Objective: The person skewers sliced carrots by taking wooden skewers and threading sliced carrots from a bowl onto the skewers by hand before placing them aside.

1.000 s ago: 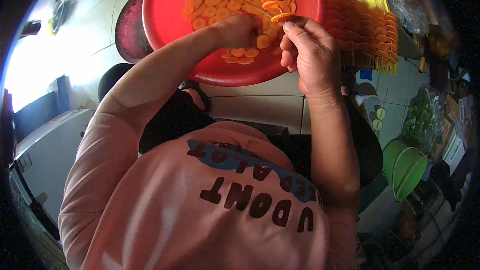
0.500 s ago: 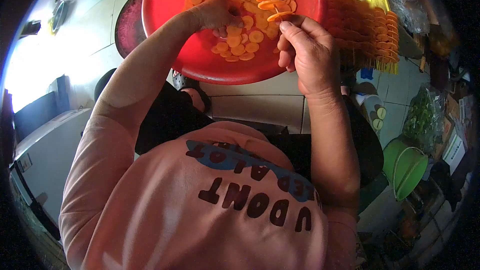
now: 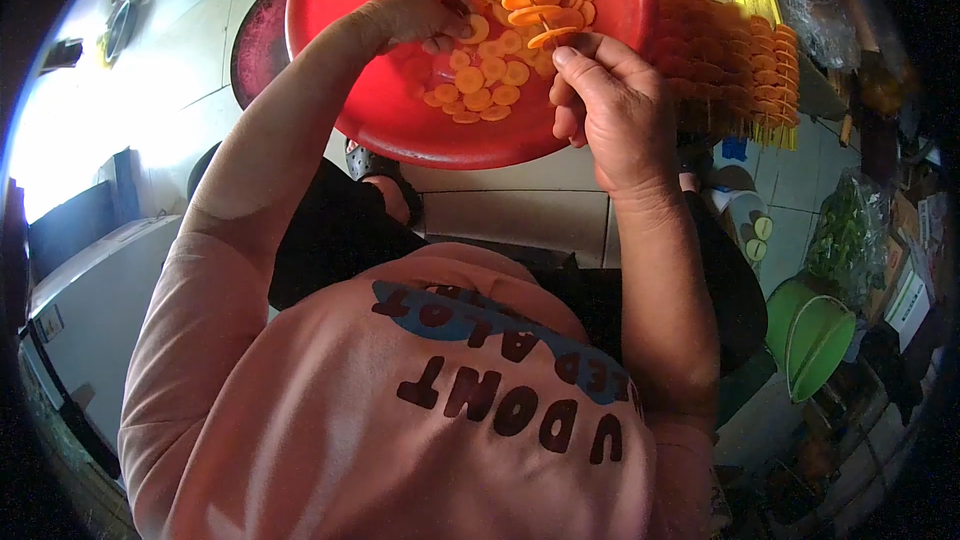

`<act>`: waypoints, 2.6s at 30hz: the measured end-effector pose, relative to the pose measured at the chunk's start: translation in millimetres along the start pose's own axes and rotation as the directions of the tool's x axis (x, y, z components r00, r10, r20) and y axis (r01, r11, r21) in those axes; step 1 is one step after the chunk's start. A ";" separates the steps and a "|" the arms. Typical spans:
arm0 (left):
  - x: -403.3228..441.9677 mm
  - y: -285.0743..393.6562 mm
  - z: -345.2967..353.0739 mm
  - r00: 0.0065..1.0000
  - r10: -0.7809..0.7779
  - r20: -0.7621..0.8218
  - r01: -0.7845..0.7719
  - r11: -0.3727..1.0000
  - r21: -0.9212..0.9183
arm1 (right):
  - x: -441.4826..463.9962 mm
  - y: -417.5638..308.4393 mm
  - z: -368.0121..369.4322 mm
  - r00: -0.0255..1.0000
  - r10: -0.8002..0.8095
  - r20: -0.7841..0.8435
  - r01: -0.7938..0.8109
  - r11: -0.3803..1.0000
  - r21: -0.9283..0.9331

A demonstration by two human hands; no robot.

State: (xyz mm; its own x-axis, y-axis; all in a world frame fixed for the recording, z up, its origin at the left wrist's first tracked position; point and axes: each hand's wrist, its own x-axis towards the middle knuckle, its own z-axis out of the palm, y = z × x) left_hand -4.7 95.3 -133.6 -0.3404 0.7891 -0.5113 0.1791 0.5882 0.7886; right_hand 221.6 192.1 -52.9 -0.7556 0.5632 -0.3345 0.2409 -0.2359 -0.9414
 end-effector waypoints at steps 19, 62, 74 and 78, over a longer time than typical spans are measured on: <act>-27.0 33.6 -40.1 0.992 0.037 -0.121 -0.123 0.511 -0.851 | -1.1 -1.4 2.0 0.993 0.047 0.109 -0.045 0.999 -0.025; -32.1 56.0 -2.6 0.928 0.174 -0.329 -0.371 0.357 -0.857 | -8.6 -3.6 2.6 0.999 0.019 0.035 -0.020 0.999 0.042; -46.5 62.1 -6.4 0.922 0.272 -0.274 -0.347 0.273 -0.897 | -7.8 -2.6 4.1 0.999 0.011 0.036 -0.012 0.999 0.035; -44.1 64.2 -15.4 0.939 0.174 -0.297 -0.344 0.476 -0.809 | -5.7 -4.0 3.7 1.000 -0.008 0.027 0.005 0.997 0.081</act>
State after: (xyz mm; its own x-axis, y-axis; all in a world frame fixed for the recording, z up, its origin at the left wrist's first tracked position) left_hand 7.6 95.5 -55.2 -0.5627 0.7906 -0.2416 -0.5447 -0.1347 0.8278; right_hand 222.7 187.0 -47.1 -0.7737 0.5432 -0.3260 0.1868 -0.2962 -0.9367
